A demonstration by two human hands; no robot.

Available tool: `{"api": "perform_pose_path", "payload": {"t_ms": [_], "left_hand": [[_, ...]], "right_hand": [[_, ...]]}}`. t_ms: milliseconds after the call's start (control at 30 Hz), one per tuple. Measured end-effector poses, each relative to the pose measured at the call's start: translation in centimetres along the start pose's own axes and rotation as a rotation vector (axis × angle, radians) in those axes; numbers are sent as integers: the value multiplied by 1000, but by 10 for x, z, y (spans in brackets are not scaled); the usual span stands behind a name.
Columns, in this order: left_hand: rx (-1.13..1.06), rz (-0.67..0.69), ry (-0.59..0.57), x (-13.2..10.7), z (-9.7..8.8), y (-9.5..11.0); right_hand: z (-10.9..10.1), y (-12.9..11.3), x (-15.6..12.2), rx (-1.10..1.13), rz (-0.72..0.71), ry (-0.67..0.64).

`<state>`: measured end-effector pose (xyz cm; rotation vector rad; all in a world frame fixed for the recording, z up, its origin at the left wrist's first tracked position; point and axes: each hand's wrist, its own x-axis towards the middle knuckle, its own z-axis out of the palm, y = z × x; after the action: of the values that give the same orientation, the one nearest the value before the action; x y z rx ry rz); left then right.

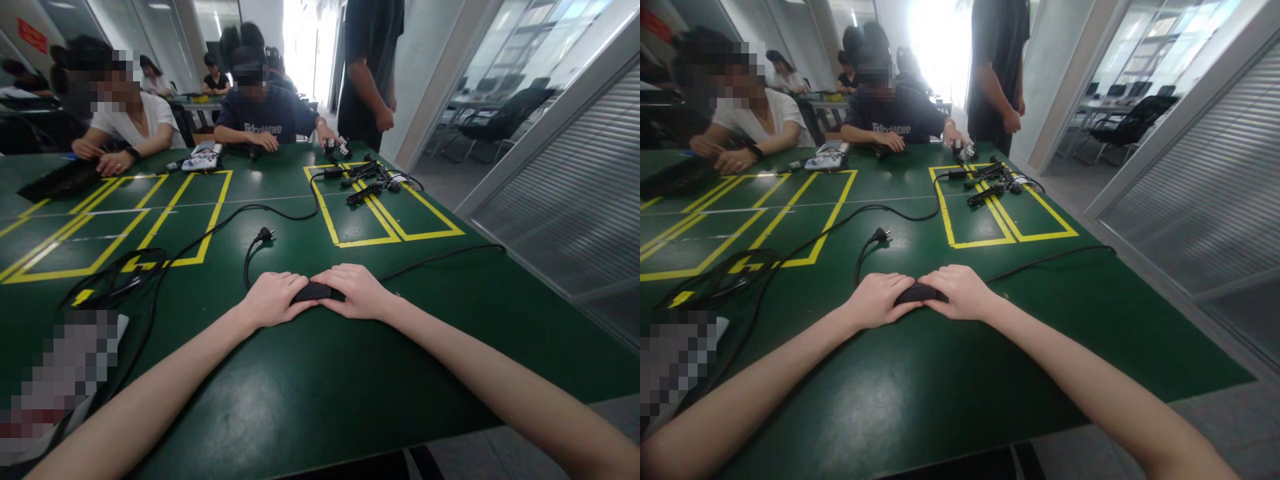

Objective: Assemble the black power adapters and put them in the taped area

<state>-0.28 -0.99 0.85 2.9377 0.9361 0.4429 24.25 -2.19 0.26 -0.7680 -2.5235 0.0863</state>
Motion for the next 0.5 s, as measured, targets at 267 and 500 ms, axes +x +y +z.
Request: {"api": "perform_pose_path", "payload": {"t_ms": [267, 500], "left_hand": [[84, 26, 31, 1, -2, 1], [78, 60, 18, 0, -1, 1]], "right_hand": [[-1, 1, -2, -52, -2, -17], [-3, 2, -1, -7, -46, 0]]}}
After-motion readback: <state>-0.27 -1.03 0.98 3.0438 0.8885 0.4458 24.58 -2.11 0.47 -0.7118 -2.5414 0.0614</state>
